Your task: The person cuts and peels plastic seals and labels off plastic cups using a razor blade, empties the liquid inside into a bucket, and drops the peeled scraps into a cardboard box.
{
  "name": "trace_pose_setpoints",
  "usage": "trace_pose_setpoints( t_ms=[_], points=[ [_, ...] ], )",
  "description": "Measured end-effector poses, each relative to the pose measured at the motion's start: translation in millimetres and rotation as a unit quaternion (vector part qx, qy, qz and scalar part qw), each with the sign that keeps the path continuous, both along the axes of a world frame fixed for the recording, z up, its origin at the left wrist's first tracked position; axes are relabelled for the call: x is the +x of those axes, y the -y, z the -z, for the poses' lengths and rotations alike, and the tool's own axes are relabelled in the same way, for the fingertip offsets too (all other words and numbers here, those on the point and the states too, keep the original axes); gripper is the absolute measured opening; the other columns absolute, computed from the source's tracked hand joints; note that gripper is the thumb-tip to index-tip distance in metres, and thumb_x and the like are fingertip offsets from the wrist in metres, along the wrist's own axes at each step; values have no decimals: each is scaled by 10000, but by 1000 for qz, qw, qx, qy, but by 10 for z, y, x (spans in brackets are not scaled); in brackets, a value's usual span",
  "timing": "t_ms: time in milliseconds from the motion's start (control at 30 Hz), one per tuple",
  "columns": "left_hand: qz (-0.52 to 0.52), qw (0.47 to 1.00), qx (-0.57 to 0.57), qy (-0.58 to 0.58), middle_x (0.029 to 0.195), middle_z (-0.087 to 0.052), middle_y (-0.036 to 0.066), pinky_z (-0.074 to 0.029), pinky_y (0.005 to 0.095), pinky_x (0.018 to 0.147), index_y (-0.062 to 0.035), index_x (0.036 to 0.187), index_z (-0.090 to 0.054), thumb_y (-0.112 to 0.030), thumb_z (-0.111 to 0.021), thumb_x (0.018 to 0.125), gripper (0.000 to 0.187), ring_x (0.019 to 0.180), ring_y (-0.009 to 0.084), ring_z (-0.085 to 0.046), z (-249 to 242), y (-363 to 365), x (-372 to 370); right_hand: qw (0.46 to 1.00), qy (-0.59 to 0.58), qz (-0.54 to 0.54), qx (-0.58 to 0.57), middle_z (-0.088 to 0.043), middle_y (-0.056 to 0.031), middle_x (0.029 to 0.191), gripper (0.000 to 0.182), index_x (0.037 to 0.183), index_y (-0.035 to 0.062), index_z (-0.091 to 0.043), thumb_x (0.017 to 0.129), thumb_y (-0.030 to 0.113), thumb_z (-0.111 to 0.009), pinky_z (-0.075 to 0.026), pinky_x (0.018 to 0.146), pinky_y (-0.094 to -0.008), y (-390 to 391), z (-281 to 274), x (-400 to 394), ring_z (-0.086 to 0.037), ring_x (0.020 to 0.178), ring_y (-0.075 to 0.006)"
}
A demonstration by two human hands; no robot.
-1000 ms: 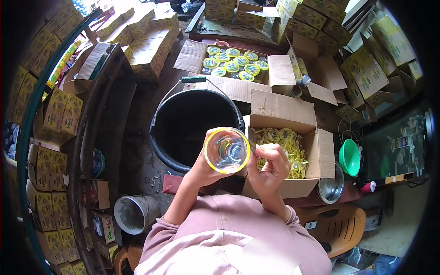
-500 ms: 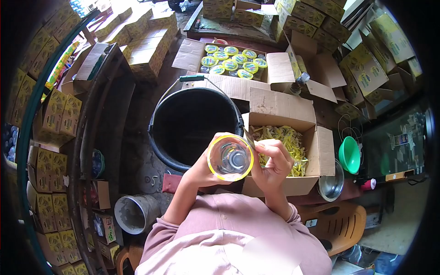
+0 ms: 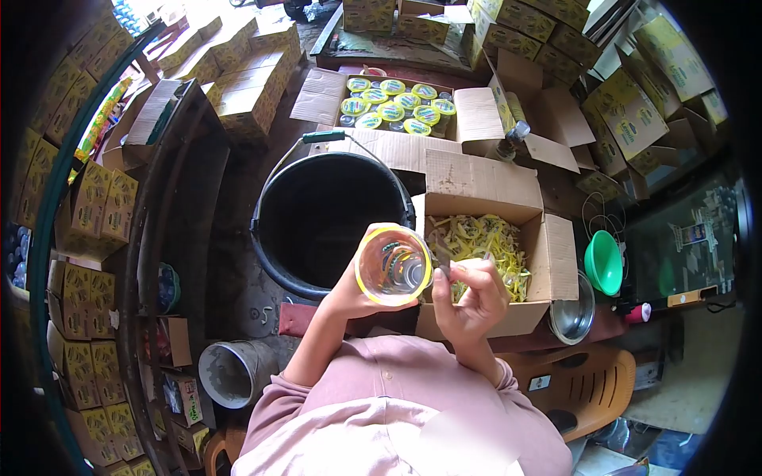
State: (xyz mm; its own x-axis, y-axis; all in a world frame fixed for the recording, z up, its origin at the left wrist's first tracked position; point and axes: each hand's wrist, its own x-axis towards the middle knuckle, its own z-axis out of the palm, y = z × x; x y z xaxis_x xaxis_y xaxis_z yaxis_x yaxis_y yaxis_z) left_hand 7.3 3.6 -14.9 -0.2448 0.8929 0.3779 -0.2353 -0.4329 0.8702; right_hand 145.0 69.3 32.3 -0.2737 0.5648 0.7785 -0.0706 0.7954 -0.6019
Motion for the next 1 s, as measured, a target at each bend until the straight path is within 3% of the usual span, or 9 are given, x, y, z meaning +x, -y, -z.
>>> trace_pose_setpoints(
  t_ms=[200, 433, 600, 1000],
  points=[
    [-14, 999, -34, -28, 1130, -434, 76, -362, 301, 934, -41, 1161, -425, -74, -810, 539, 732, 1073, 173, -449, 42, 39, 11, 1000, 10, -12, -4, -582, -87, 678, 153, 747, 18, -571, 654, -54, -668, -462, 516, -239, -8, 54, -24, -595, 593, -162],
    [-47, 997, 10, -57, 1127, -432, 87, -365, 307, 932, -47, 1156, -433, -79, -810, 542, 721, 1072, 191, -450, 34, 7, 0, 999, -41, -18, -10, -572, -90, 674, 155, 764, 9, -562, 659, -59, -654, -455, 515, -232, -13, 16, -24, -580, 585, -152],
    [-80, 992, 13, -96, 1120, -438, 96, -377, 312, 916, -45, 1152, -431, -83, -807, 553, 709, 1053, 202, -461, 12, 7, 1, 999, -11, -40, -27, -577, -99, 690, 153, 761, 6, -560, 658, -54, -654, -454, 526, -237, -10, 38, -22, -585, 598, -165],
    [-67, 990, 30, -124, 1070, -479, 109, -396, 320, 871, -37, 1119, -446, -73, -795, 561, 659, 1011, 221, -478, -79, -1, -16, 1000, 4, -30, -4, -592, -104, 697, 155, 763, 13, -575, 655, -44, -670, -471, 538, -248, -48, 57, -32, -606, 622, -185]
  ],
)
